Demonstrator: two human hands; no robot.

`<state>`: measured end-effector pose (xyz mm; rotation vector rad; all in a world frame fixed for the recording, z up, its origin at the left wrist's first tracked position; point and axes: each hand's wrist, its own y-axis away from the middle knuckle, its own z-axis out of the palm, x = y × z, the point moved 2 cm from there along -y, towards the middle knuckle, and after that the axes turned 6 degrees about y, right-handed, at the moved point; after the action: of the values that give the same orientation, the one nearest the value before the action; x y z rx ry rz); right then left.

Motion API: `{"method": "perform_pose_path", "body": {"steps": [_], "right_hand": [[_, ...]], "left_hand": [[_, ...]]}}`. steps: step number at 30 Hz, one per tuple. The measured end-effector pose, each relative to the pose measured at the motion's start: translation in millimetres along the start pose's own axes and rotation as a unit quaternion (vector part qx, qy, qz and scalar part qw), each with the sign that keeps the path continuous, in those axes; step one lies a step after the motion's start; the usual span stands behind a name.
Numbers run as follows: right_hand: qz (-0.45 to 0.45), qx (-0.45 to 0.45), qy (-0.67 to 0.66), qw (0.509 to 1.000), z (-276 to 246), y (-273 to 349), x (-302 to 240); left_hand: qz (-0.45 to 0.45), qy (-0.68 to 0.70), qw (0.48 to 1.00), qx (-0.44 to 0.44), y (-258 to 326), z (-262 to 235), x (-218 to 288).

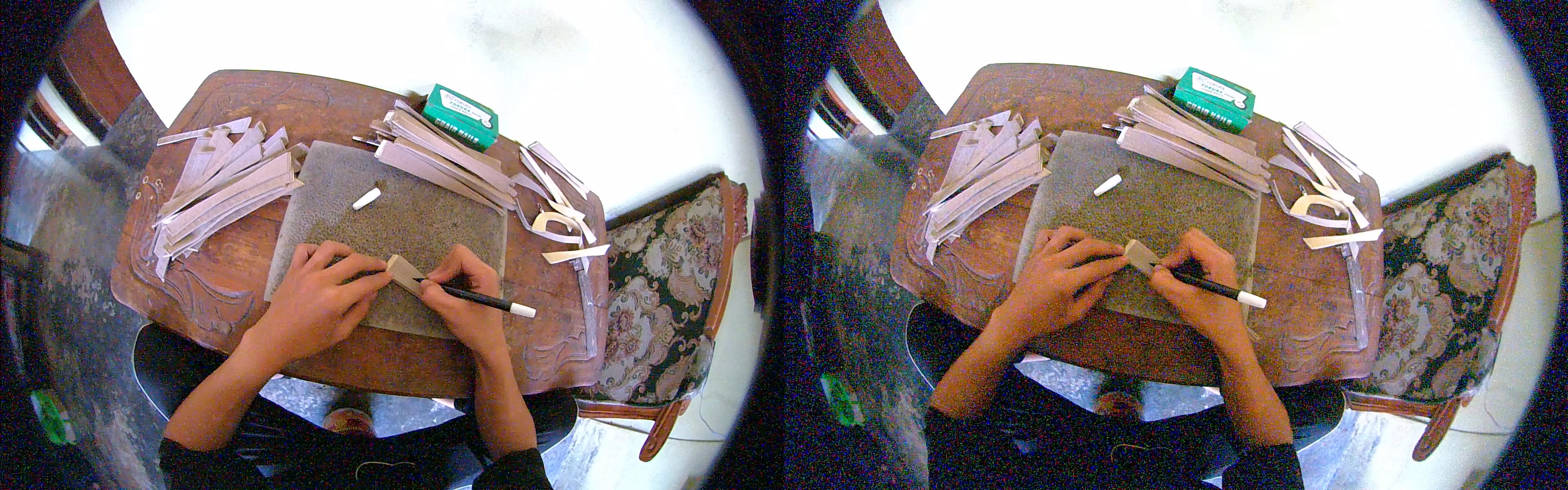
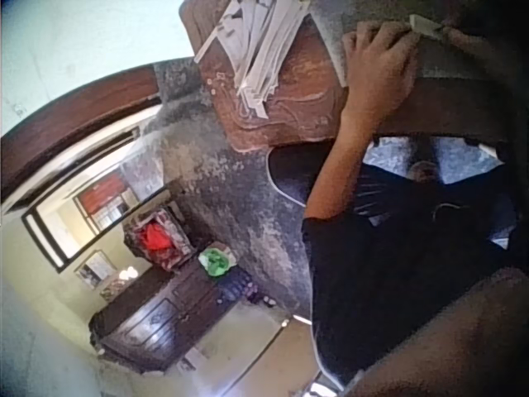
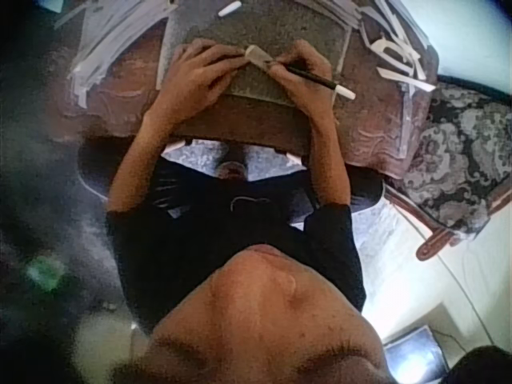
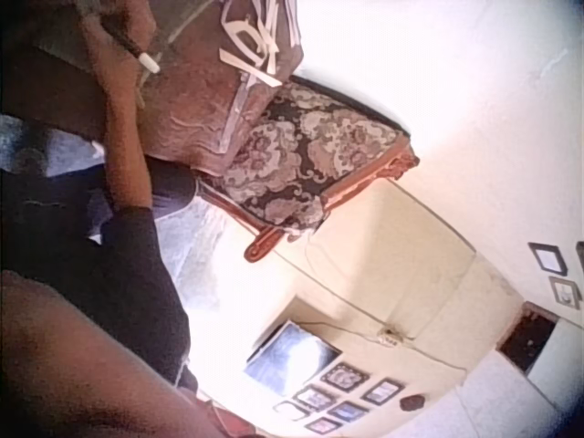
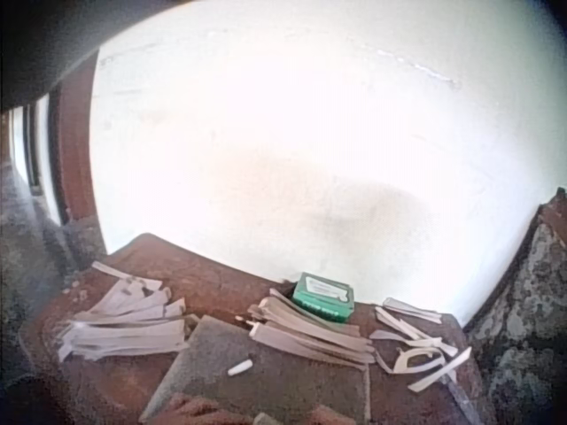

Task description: The person marks lines on small wooden strips using a black marker. They repeatedly pick up a strip, draw a line along its length, and place it aside, continuing this process throughout the clip.

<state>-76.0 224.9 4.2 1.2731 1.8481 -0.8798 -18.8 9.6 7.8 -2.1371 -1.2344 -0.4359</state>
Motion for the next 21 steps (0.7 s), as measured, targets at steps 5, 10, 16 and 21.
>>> {"method": "perform_pose_path", "body": {"steps": [5, 10, 16, 21], "right_hand": [[0.003, 0.019, -0.004, 1.0, -7, 5, 0], [-0.02, 0.039, 0.004, 0.999, -15, 15, -8], [-0.005, 0.031, 0.013, 0.999, -13, 16, -12], [-0.005, 0.029, 0.009, 1.0, -9, 11, 10]], "left_hand": [[0.007, -0.006, 1.0, 0.0, 0, -2, 1], [0.004, -0.006, 1.0, 0.003, 1, -1, 0], [0.004, -0.007, 1.0, 0.006, 1, -1, 2], [0.002, -0.01, 1.0, 0.005, -1, 0, 2]]}}
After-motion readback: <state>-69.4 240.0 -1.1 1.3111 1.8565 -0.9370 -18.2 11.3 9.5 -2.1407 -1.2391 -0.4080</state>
